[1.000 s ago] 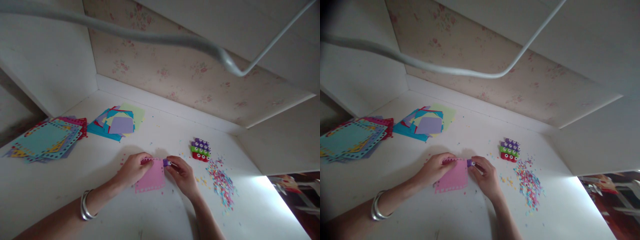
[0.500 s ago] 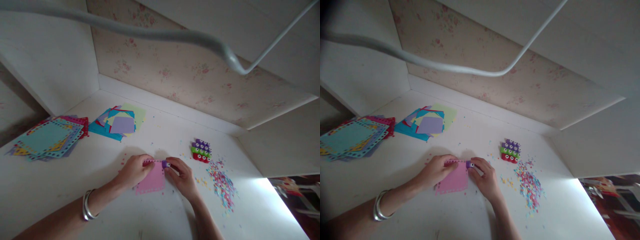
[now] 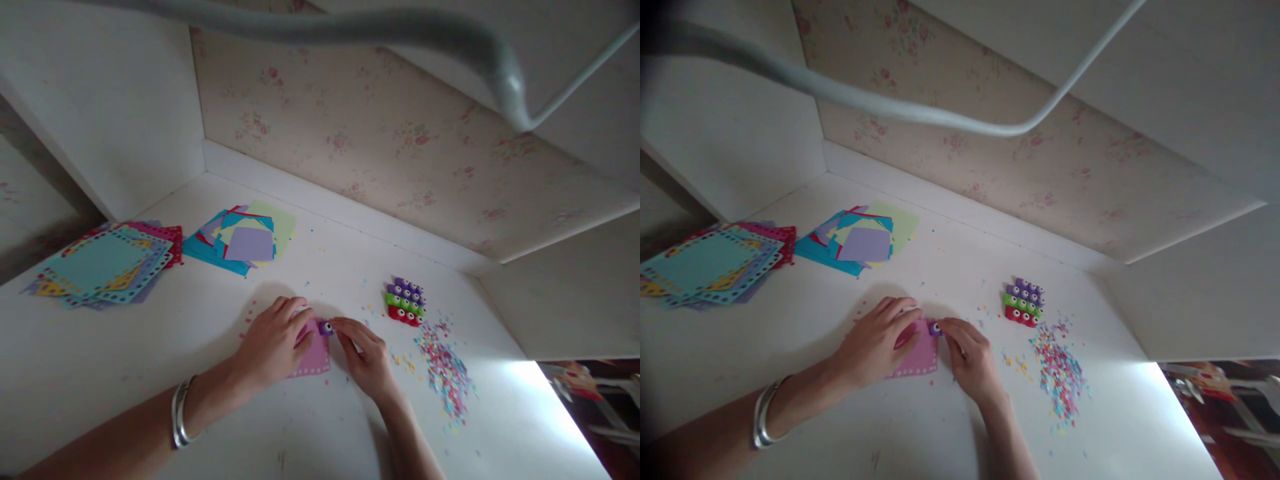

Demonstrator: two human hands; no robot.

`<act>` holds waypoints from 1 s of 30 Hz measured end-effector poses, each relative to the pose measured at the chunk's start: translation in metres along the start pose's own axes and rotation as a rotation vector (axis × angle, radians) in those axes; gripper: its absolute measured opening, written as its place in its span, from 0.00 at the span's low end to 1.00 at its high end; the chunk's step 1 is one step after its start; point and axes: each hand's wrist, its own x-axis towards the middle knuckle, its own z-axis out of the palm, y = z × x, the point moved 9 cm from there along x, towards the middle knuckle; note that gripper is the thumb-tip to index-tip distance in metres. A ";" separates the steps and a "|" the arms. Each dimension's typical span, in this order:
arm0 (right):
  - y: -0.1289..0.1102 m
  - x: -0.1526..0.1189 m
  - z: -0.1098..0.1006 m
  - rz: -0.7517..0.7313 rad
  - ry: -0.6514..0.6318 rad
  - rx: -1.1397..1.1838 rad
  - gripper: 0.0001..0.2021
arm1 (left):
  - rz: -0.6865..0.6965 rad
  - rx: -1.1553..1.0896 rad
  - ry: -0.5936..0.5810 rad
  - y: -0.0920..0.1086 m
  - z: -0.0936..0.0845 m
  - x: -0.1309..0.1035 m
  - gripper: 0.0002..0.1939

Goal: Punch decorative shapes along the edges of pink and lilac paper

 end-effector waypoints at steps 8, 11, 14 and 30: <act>-0.003 -0.002 0.005 -0.031 -0.023 -0.067 0.17 | 0.058 0.015 -0.114 0.005 0.010 -0.005 0.21; -0.003 -0.001 0.006 -0.031 -0.037 -0.079 0.16 | 0.054 0.019 -0.119 0.005 0.012 -0.005 0.22; -0.007 -0.001 0.007 -0.064 -0.046 -0.122 0.16 | 0.055 0.021 -0.114 0.005 0.011 -0.006 0.21; -0.025 0.003 0.020 -0.129 0.085 -0.380 0.11 | 0.064 0.078 -0.042 0.004 0.009 -0.009 0.21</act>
